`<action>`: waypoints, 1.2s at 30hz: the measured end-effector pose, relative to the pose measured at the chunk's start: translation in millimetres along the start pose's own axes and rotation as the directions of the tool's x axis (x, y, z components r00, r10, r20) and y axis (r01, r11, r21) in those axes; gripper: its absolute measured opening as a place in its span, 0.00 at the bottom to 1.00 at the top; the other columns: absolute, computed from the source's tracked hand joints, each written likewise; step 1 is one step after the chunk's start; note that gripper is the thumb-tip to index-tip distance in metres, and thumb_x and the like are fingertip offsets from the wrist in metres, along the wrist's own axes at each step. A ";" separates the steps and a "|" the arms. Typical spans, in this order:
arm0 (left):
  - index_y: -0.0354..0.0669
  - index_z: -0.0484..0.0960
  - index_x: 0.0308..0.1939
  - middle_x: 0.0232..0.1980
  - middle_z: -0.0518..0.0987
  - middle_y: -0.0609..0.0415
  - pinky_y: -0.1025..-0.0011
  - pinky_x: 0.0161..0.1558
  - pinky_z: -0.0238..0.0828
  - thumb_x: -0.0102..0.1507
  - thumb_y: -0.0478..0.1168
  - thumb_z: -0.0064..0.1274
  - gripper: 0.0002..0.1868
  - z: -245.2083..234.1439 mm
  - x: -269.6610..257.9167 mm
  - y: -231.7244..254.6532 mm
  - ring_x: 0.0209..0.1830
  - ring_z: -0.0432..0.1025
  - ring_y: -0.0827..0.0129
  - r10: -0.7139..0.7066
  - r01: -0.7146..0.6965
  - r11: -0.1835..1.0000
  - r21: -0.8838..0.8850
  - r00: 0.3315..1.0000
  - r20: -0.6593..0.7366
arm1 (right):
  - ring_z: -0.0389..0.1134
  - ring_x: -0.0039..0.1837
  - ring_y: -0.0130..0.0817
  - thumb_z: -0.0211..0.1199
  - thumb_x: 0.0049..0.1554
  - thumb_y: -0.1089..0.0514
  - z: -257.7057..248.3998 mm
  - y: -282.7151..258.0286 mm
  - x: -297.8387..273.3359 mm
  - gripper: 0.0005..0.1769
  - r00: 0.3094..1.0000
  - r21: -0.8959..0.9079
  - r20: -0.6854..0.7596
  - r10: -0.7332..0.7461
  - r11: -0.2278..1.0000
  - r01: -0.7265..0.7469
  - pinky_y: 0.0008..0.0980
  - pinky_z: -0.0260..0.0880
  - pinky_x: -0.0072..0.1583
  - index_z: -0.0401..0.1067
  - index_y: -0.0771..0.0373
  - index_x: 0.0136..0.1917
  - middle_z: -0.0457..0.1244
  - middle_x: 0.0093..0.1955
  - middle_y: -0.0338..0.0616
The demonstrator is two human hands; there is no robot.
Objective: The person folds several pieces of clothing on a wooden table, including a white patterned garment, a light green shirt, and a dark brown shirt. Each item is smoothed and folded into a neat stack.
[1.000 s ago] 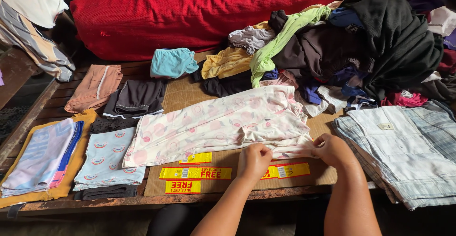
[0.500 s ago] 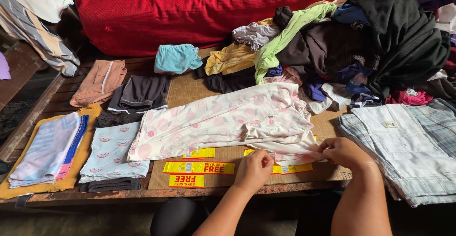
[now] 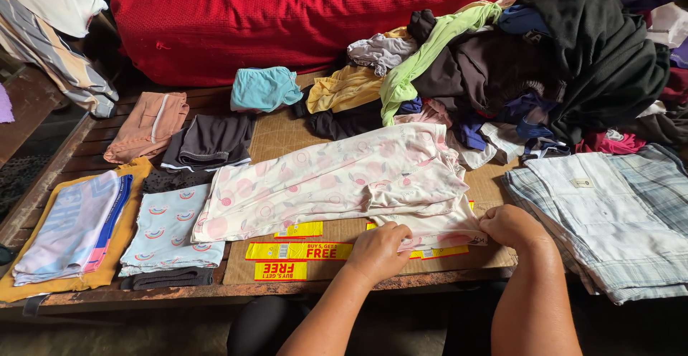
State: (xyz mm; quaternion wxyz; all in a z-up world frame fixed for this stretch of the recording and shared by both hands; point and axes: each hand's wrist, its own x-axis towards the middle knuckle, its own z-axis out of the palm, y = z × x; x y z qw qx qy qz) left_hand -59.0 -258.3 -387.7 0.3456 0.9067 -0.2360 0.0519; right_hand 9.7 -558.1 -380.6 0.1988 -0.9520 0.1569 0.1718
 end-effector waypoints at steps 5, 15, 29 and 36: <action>0.44 0.85 0.36 0.42 0.81 0.51 0.60 0.46 0.75 0.62 0.43 0.59 0.07 -2.8 1.1 -3.2 0.40 0.78 0.54 -0.079 0.076 0.996 0.051 0.995 0.060 | 0.76 0.51 0.41 0.70 0.54 0.41 -2.7 -25.7 -17.6 0.21 0.991 0.034 -0.094 -0.095 0.995 0.099 0.38 0.74 0.59 0.82 0.57 0.52 0.75 0.50 0.51; 0.36 0.79 0.54 0.53 0.79 0.41 0.54 0.57 0.68 0.62 0.44 0.58 0.20 -7.3 70.2 -43.5 0.55 0.72 0.45 -0.309 0.376 0.920 0.112 0.869 -0.387 | 0.63 0.66 0.49 0.71 0.52 0.48 19.0 -77.3 17.9 0.25 0.761 -0.013 -0.575 -0.301 0.933 0.359 0.46 0.63 0.65 0.75 0.55 0.62 0.66 0.62 0.47; 0.51 0.87 0.42 0.50 0.85 0.50 0.62 0.55 0.74 0.53 0.44 0.64 0.13 6.7 114.0 -88.4 0.53 0.78 0.57 -0.688 0.688 0.724 -0.051 0.726 0.015 | 0.72 0.54 0.52 0.66 0.52 0.51 20.4 -99.3 86.4 0.12 0.896 -0.012 -0.286 -0.340 0.936 0.351 0.46 0.71 0.57 0.81 0.54 0.49 0.71 0.48 0.52; 0.42 0.82 0.39 0.35 0.83 0.44 0.62 0.44 0.76 0.58 0.36 0.57 0.06 -22.6 145.2 -83.7 0.39 0.81 0.53 -0.453 0.352 0.887 -0.297 0.789 -0.415 | 0.74 0.49 0.46 0.64 0.55 0.62 -37.2 -131.7 85.2 0.03 0.672 0.157 -0.632 -0.386 0.786 0.599 0.42 0.73 0.52 0.75 0.58 0.45 0.71 0.45 0.48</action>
